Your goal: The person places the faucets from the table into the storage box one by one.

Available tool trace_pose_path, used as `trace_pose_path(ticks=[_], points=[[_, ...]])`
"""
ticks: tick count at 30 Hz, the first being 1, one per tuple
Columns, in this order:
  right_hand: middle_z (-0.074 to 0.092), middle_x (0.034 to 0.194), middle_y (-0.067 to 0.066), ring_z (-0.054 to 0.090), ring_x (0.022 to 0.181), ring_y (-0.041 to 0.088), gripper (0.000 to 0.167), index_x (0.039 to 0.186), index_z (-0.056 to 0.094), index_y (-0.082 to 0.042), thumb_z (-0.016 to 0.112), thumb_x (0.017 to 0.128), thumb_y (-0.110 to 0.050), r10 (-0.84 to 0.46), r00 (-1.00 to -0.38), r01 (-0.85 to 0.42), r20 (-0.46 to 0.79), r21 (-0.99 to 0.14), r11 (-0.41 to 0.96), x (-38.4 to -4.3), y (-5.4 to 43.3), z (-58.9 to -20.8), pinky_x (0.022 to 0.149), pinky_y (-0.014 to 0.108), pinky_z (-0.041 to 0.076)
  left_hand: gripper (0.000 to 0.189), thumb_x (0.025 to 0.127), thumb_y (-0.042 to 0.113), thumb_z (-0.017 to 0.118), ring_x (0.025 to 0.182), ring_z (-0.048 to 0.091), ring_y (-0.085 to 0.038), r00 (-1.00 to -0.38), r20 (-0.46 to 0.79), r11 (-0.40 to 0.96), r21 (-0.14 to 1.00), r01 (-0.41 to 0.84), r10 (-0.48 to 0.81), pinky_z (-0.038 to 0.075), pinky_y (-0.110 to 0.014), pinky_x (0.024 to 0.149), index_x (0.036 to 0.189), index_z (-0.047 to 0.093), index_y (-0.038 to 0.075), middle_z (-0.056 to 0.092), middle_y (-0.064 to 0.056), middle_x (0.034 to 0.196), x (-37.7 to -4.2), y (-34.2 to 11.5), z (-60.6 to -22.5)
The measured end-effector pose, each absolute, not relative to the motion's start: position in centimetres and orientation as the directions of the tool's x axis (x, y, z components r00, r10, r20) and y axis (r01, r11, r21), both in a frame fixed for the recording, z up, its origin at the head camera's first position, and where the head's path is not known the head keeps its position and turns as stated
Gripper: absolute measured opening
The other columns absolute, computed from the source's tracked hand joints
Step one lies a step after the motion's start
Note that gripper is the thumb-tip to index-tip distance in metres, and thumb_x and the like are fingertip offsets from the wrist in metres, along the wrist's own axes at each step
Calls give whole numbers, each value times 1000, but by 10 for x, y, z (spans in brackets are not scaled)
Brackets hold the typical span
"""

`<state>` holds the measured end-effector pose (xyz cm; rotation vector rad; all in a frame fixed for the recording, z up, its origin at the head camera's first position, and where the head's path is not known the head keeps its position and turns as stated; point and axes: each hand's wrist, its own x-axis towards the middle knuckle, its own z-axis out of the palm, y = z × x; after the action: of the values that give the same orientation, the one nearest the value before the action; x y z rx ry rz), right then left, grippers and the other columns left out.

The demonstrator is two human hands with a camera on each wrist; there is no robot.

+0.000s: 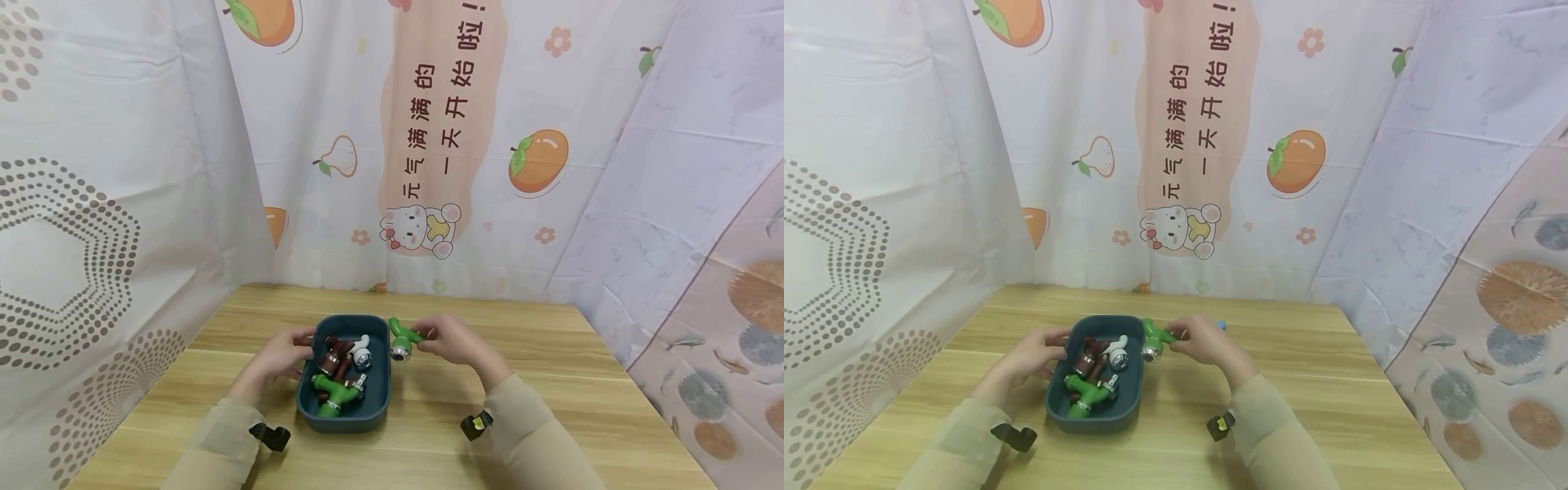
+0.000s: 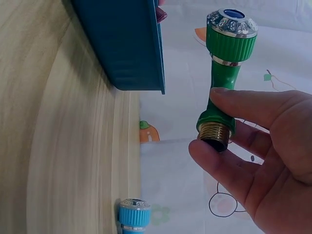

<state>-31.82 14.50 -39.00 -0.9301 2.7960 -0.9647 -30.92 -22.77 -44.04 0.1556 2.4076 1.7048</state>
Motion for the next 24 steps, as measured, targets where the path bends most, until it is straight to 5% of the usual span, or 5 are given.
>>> trace_pose_path(ticks=[24], points=[[71, 96, 0, 64, 85, 16, 18, 112, 76, -19, 72, 95, -14, -555, -823, -527, 119, -522, 671, -335, 119, -371, 71, 33, 55, 56, 96, -3, 55, 104, 66, -35, -975, -103, 324, 945, -35, 197, 61, -46, 61, 151, 46, 0, 58, -29, 136, -311, -229, -441]])
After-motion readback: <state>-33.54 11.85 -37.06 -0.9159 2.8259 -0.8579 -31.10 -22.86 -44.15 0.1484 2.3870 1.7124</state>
